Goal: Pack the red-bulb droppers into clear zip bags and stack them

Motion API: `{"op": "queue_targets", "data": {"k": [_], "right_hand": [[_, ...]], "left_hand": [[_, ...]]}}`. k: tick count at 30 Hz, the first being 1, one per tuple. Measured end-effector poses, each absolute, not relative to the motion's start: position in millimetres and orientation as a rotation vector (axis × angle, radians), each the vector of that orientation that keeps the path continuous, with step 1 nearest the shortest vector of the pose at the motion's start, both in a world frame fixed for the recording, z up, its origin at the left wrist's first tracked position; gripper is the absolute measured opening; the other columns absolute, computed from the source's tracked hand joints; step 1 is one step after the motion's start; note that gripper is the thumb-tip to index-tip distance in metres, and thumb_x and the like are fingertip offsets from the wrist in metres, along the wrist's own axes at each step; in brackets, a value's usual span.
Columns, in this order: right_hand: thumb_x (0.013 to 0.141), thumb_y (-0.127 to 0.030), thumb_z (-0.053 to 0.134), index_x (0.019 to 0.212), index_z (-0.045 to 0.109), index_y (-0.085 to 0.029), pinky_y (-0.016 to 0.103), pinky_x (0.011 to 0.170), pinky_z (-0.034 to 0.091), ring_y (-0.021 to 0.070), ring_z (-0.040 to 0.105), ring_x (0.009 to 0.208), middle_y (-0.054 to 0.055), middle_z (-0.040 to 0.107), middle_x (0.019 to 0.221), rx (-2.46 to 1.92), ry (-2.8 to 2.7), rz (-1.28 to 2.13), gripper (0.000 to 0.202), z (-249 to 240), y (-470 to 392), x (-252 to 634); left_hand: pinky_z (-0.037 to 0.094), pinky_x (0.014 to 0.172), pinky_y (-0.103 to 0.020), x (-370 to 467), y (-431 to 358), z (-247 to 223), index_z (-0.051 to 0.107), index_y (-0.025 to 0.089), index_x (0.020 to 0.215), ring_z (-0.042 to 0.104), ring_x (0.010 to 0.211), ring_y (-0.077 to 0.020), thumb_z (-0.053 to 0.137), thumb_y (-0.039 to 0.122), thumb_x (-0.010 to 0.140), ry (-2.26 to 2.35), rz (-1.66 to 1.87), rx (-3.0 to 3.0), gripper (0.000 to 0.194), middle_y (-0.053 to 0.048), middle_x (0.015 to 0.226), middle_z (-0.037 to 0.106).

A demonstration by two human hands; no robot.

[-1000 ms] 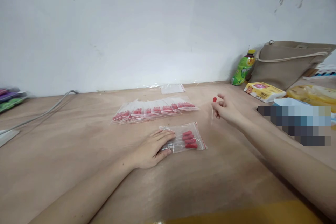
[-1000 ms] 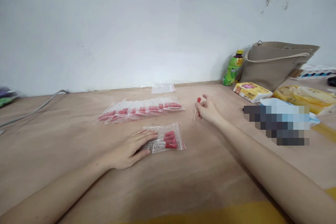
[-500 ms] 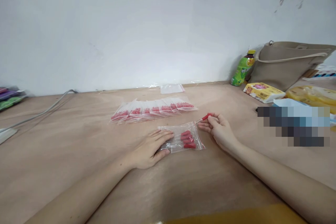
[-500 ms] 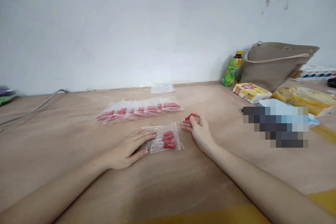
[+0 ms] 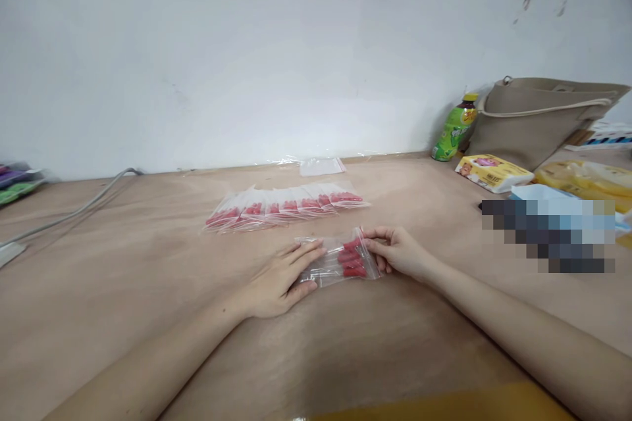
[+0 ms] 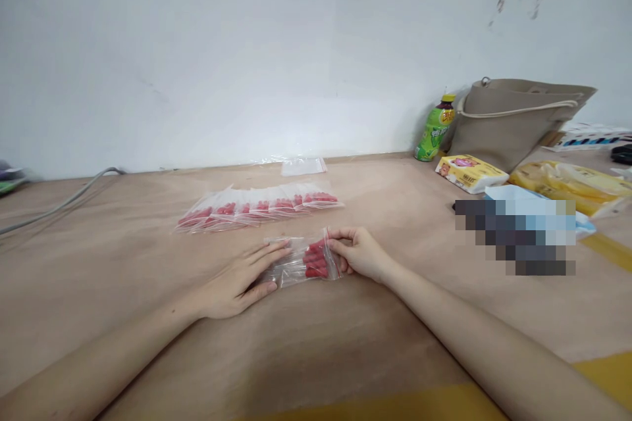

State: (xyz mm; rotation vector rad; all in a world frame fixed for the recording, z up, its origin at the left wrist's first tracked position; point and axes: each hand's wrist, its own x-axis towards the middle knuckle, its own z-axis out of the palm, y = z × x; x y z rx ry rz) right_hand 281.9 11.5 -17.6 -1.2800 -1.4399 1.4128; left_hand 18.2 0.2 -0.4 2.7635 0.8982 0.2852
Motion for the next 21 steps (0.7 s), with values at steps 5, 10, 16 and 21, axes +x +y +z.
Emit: {"op": "queue_targets", "data": {"k": [5,10,16,21], "right_hand": [[0.065,-0.043,0.064,0.074,0.060,-0.015,0.019,0.036,0.036,0.0065,0.047,0.040,0.000,0.062,0.059,-1.338,-1.320,1.154,0.030,-24,17,267],[0.064,-0.037,0.066,0.072,0.051,-0.018,0.021,0.045,0.041,0.0105,0.053,0.050,-0.001,0.058,0.058,-1.363,-1.470,0.900,0.025,-36,25,267],[0.077,-0.047,0.049,0.098,0.038,-0.022,0.019,0.032,0.027,0.0070,0.037,0.031,-0.010,0.049,0.051,-1.343,-1.405,1.196,0.034,-25,22,274],[0.071,-0.046,0.060,0.104,0.044,-0.018,0.020,0.041,0.034,0.0079,0.045,0.043,-0.008,0.049,0.055,-1.302,-1.481,1.189,0.046,-25,22,273]], "left_hand": [[0.022,0.108,-0.044,18,0,-1,0.020,0.024,0.140,0.024,0.133,-0.0222,0.039,0.033,0.093,0.889,0.291,2.775,0.051,-0.005,0.146,0.024],[0.022,0.109,-0.043,18,1,-2,0.022,0.023,0.140,0.027,0.132,-0.0214,0.038,0.033,0.094,0.878,0.301,2.788,0.050,-0.005,0.144,0.029],[0.022,0.109,-0.044,19,1,-2,0.028,0.023,0.138,0.031,0.130,-0.0208,0.039,0.032,0.094,0.846,0.309,2.826,0.046,-0.005,0.142,0.033],[0.025,0.107,-0.044,15,3,-3,0.032,0.024,0.136,0.030,0.130,-0.0212,0.040,0.025,0.093,0.799,0.286,2.822,0.044,-0.006,0.142,0.033]]}}
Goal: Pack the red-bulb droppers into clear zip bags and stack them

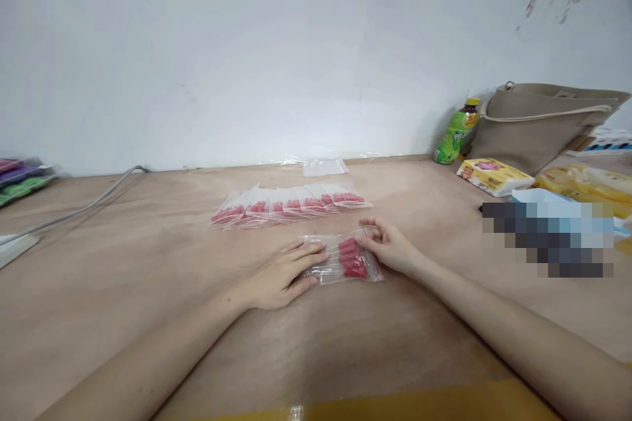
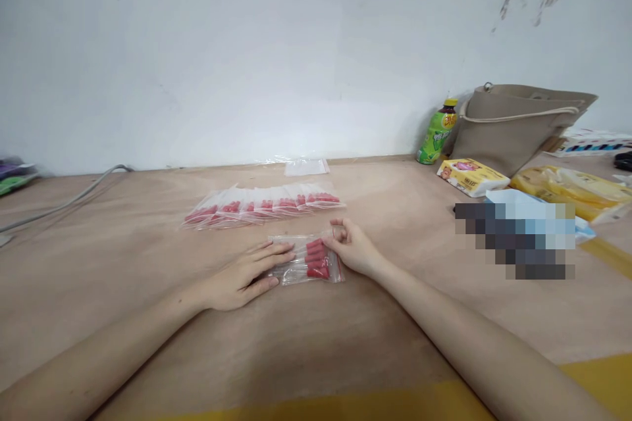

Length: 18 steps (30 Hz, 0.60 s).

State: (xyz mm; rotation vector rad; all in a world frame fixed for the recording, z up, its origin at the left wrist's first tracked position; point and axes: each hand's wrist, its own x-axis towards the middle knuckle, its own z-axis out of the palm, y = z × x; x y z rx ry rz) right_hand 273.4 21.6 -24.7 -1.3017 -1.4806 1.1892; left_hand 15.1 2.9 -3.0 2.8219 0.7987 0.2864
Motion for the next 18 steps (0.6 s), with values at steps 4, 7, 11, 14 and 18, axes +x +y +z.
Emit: {"op": "queue_targets", "data": {"k": [4,7,11,14,18], "right_hand": [[0.069,-0.044,0.064,0.098,0.053,-0.014,0.021,0.052,0.037,0.0085,0.048,0.056,-0.004,0.052,0.062,-1.143,-1.736,1.334,0.043,-21,15,278],[0.070,-0.042,0.064,0.103,0.056,-0.014,0.020,0.049,0.033,0.0070,0.043,0.053,-0.004,0.050,0.062,-1.041,-1.968,1.407,0.044,-12,7,284],[0.078,-0.027,0.058,0.109,0.061,-0.019,0.020,0.048,0.029,0.0064,0.036,0.048,-0.006,0.040,0.055,-1.052,-2.270,0.865,0.033,-12,3,288],[0.083,-0.022,0.050,0.097,0.068,-0.023,0.023,0.057,0.035,0.0095,0.047,0.061,0.001,0.050,0.071,-0.964,-2.302,0.310,0.023,-22,4,285],[0.084,-0.024,0.049,0.094,0.068,-0.026,0.022,0.059,0.037,0.0090,0.051,0.067,0.006,0.056,0.094,-0.827,-2.361,-0.064,0.021,-30,0,271]], "left_hand": [[0.030,0.104,-0.045,6,14,-7,0.040,0.020,0.131,0.031,0.128,-0.0242,0.037,0.018,0.091,0.928,0.497,2.839,0.040,-0.009,0.140,0.034],[0.039,0.096,-0.045,1,21,-9,0.046,0.018,0.125,0.046,0.115,-0.0247,0.039,0.020,0.090,1.197,0.799,2.758,0.035,-0.011,0.125,0.048],[0.042,0.093,-0.042,3,19,-11,0.050,0.018,0.122,0.050,0.110,-0.0237,0.040,0.032,0.092,1.257,0.739,2.670,0.034,-0.010,0.120,0.053],[0.035,0.098,-0.048,7,17,-14,0.050,0.021,0.124,0.044,0.118,-0.0269,0.044,0.032,0.090,1.219,0.619,2.763,0.036,-0.010,0.128,0.049],[0.036,0.096,-0.051,4,17,-13,0.057,0.018,0.115,0.047,0.114,-0.0280,0.041,0.022,0.089,1.238,0.773,2.817,0.031,-0.012,0.123,0.052]]}}
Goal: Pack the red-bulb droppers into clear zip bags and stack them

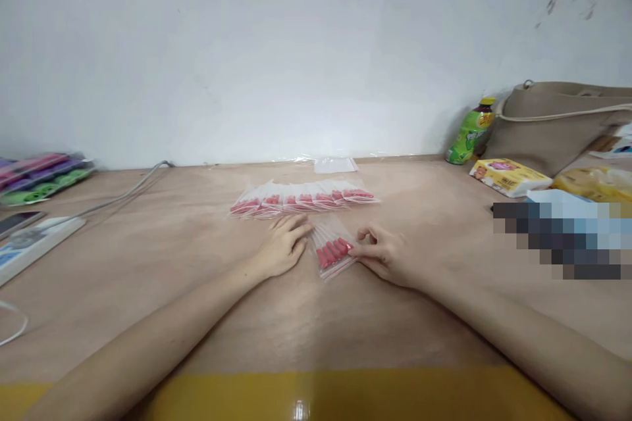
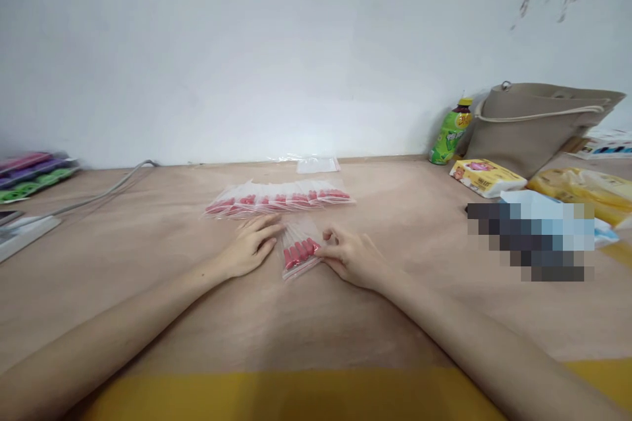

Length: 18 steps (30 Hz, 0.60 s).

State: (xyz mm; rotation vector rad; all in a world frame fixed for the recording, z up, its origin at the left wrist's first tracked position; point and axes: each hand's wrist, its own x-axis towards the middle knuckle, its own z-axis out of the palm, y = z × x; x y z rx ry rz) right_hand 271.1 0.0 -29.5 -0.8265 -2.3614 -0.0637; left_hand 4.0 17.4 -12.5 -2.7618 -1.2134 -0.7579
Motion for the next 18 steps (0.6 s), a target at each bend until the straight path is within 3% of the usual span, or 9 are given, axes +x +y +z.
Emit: {"op": "queue_targets", "data": {"k": [4,7,13,18], "right_hand": [[0.087,-0.018,0.042,0.091,0.065,-0.020,0.020,0.057,0.038,0.0092,0.053,0.065,0.005,0.060,0.085,-0.703,-2.462,-0.246,0.024,-26,-4,254],[0.088,-0.016,0.038,0.088,0.063,-0.018,0.021,0.057,0.039,0.0103,0.054,0.066,0.005,0.061,0.080,-0.648,-2.476,-0.341,0.025,-25,-3,248],[0.087,-0.015,0.042,0.083,0.062,-0.017,0.021,0.056,0.037,0.0103,0.053,0.064,0.003,0.063,0.079,-0.631,-2.396,-0.482,0.021,-30,-1,251],[0.088,-0.016,0.040,0.077,0.061,-0.017,0.022,0.058,0.036,0.0108,0.053,0.064,0.004,0.061,0.073,-0.686,-2.404,-0.504,0.024,-27,-3,247]], "left_hand": [[0.045,0.090,-0.035,-1,-3,-7,0.056,0.016,0.112,0.054,0.105,-0.0211,0.045,0.030,0.089,-1.057,-0.814,-2.860,0.030,-0.011,0.115,0.056],[0.047,0.089,-0.034,-4,-21,-8,0.055,0.016,0.113,0.056,0.103,-0.0218,0.059,0.038,0.081,-0.820,-0.848,-2.942,0.039,-0.010,0.113,0.058],[0.052,0.077,-0.026,-13,-20,-19,0.060,0.018,0.097,0.063,0.085,-0.0148,0.054,0.023,0.085,-0.666,-0.897,-2.710,0.014,-0.005,0.095,0.065],[0.054,0.073,-0.026,-16,-13,-20,0.062,0.017,0.091,0.065,0.080,-0.0148,0.049,0.019,0.087,-0.604,-0.841,-2.640,0.014,-0.005,0.093,0.067]]}}
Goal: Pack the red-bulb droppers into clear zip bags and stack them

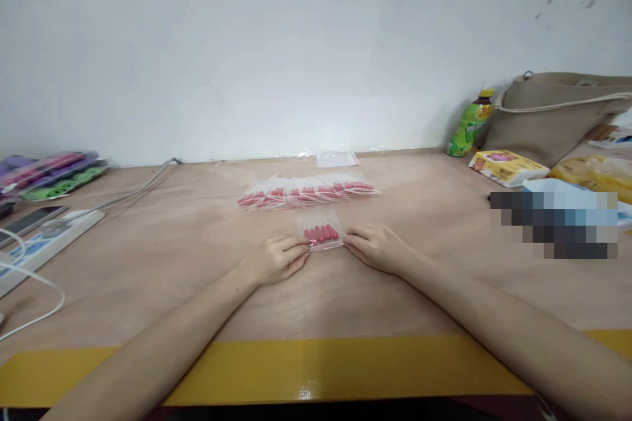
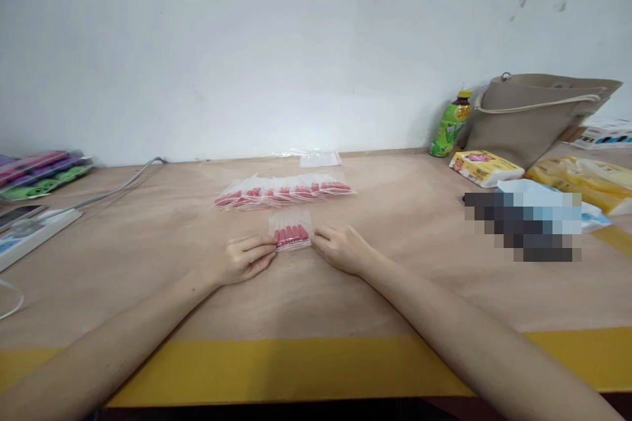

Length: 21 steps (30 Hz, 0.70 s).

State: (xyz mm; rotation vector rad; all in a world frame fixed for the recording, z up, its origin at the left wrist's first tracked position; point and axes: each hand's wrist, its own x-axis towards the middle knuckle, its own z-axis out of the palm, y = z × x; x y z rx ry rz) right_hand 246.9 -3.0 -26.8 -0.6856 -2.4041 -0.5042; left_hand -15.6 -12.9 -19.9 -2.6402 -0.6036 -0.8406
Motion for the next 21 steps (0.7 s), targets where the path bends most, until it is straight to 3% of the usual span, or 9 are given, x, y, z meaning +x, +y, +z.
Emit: {"op": "queue_targets", "data": {"k": [7,16,21], "right_hand": [[0.087,-0.014,0.039,0.075,0.061,-0.015,0.024,0.057,0.034,0.0119,0.050,0.062,0.004,0.060,0.072,-0.689,-2.456,-0.510,0.026,-23,-2,244],[0.086,-0.020,0.043,0.072,0.061,-0.015,0.027,0.061,0.030,0.0130,0.050,0.065,0.004,0.059,0.069,-0.687,-2.402,-0.509,0.024,-22,1,234],[0.087,-0.019,0.041,0.073,0.060,-0.016,0.028,0.062,0.029,0.0136,0.049,0.066,0.004,0.059,0.069,-0.668,-2.390,-0.507,0.025,-23,1,233]], "left_hand": [[0.054,0.070,-0.027,-12,-10,-17,0.062,0.016,0.088,0.065,0.077,-0.0156,0.047,0.017,0.088,-0.573,-0.805,-2.577,0.015,-0.005,0.091,0.068],[0.052,0.079,-0.026,18,0,-17,0.061,0.015,0.089,0.064,0.084,-0.0146,0.044,0.017,0.089,-0.547,-0.828,-2.583,0.017,-0.005,0.094,0.067],[0.053,0.074,-0.027,36,5,-15,0.062,0.015,0.083,0.064,0.078,-0.0148,0.042,0.016,0.090,-0.484,-0.781,-2.579,0.021,-0.004,0.089,0.067]]}}
